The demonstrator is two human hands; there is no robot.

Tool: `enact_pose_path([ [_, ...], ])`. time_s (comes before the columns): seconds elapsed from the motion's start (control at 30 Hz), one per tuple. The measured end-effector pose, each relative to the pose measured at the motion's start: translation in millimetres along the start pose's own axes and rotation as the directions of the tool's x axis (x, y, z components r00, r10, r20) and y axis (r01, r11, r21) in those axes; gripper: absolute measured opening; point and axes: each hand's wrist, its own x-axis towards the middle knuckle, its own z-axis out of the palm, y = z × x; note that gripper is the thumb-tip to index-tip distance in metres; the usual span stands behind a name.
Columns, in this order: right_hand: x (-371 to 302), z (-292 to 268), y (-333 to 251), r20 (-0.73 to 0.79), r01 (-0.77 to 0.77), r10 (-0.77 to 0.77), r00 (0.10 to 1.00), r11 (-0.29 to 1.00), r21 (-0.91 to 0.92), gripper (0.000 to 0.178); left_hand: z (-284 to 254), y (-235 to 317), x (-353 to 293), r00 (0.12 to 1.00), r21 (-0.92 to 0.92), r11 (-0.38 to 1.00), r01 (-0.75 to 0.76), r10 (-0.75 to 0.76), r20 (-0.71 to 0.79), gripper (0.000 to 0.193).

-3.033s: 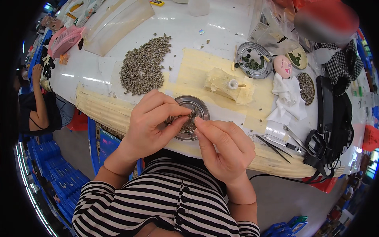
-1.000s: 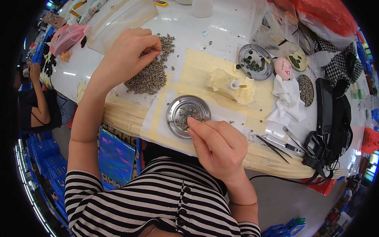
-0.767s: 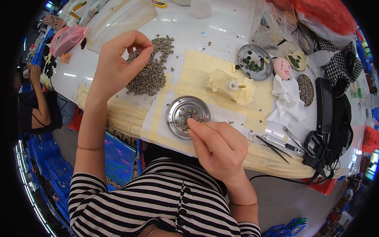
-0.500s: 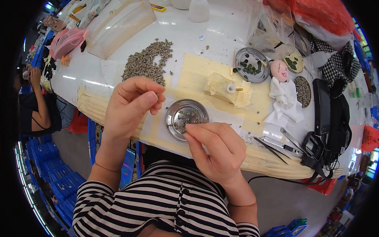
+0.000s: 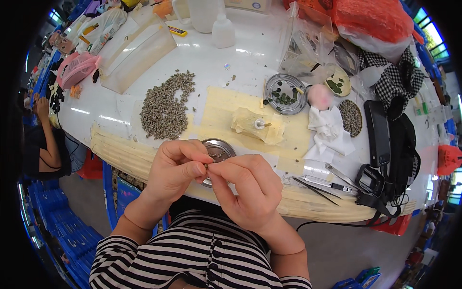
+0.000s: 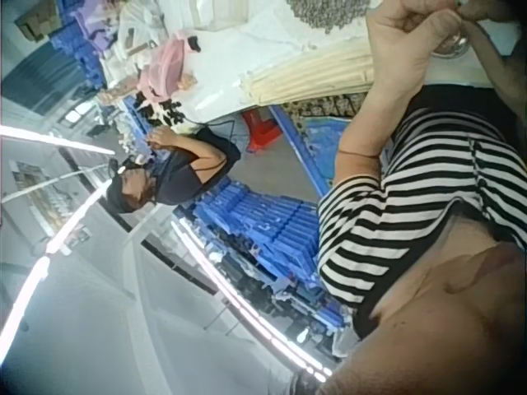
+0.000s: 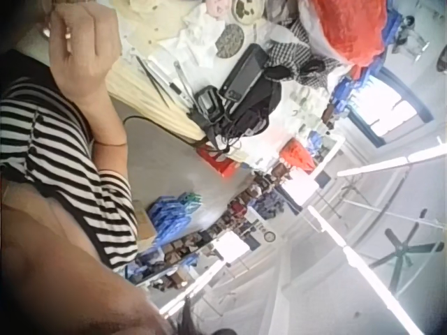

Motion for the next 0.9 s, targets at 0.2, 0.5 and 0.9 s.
enact_pose_path([
  [0.2,1,-5,4,0.045,-0.160,0.154,0.987,0.971,0.178,0.016,4,-1,0,0.990,0.231,0.962,-0.145,0.141,0.032,0.019],
  [0.5,-9,-4,7,0.110,-0.361,0.346,0.932,0.862,0.356,0.010,11,0,-1,0.965,0.440,0.864,-0.247,0.259,0.033,0.018],
  [0.9,-12,-8,5,0.312,-0.550,0.456,0.834,0.629,0.549,0.007,8,4,2,0.926,0.619,0.694,-0.368,0.336,0.174,0.023],
])
